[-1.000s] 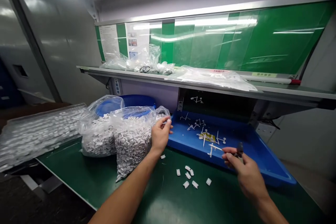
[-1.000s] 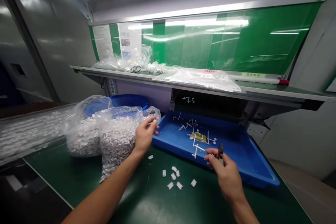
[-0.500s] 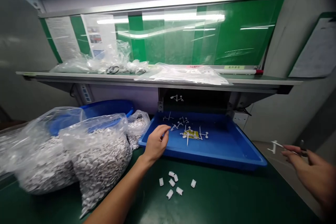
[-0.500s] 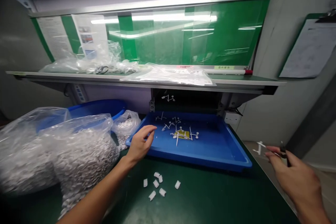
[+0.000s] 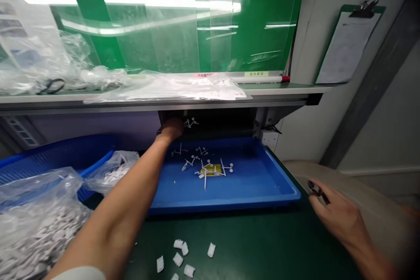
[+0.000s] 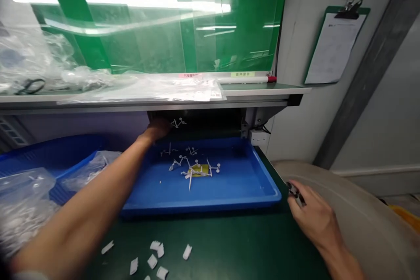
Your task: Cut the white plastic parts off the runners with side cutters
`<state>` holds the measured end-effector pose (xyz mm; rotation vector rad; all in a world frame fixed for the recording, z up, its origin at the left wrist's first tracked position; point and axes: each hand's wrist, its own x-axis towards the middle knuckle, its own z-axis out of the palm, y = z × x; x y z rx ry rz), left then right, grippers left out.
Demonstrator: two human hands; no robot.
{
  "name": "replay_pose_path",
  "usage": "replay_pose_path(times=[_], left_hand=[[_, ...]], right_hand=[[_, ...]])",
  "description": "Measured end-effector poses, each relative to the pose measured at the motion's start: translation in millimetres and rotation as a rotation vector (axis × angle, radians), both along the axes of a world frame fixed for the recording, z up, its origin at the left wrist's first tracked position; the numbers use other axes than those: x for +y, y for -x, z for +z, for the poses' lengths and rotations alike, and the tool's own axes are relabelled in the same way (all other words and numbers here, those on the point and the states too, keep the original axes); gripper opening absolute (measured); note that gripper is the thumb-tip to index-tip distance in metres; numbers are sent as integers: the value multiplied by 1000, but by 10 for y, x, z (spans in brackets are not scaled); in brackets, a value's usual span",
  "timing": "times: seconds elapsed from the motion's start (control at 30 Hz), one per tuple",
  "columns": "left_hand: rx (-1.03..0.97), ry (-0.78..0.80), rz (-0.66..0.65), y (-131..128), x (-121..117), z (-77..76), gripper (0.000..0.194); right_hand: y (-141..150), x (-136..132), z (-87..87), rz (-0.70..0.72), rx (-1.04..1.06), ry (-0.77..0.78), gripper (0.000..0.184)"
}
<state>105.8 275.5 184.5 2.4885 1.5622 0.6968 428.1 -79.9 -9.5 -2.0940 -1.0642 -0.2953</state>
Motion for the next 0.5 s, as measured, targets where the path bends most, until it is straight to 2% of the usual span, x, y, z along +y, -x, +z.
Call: replay_pose_path(times=[0.07,0.13,0.17,0.2,0.23,0.3,0.37,0.4,0.43,0.5], left_hand=[[-85,102,-104,-4,-330,-172,29],[-236,269,-255,51,-829,-456,32],[-403,438,-393,98,-1116,-619,30],[-535,629,-484,153,-1409,-783,27],[-616,798,-521,213,-1689,-940,23],[-692,1022,-522,338,-2156,-1211,19],[-742,1105,-494,455,-2438,-1406,21],[-766,1111,-481,509,-2510,-1473,22],[-788,1103,-467,561,-2544,-1522,23],[-827,1055,-433,655,-2542,-1579,25]], right_hand=[[89,-21,105,3,-81,-89,35],[281,-65,239,40,-116,-170,29],[427,-93,319,90,-97,-198,28],[606,-122,404,167,-52,-225,28],[810,-149,491,277,31,-237,30],[1249,-183,650,630,237,-142,46],[1636,-172,752,967,324,57,58],[1783,-147,771,1056,319,111,55],[1891,-110,769,1100,297,169,47],[1998,-18,709,1074,236,270,27]])
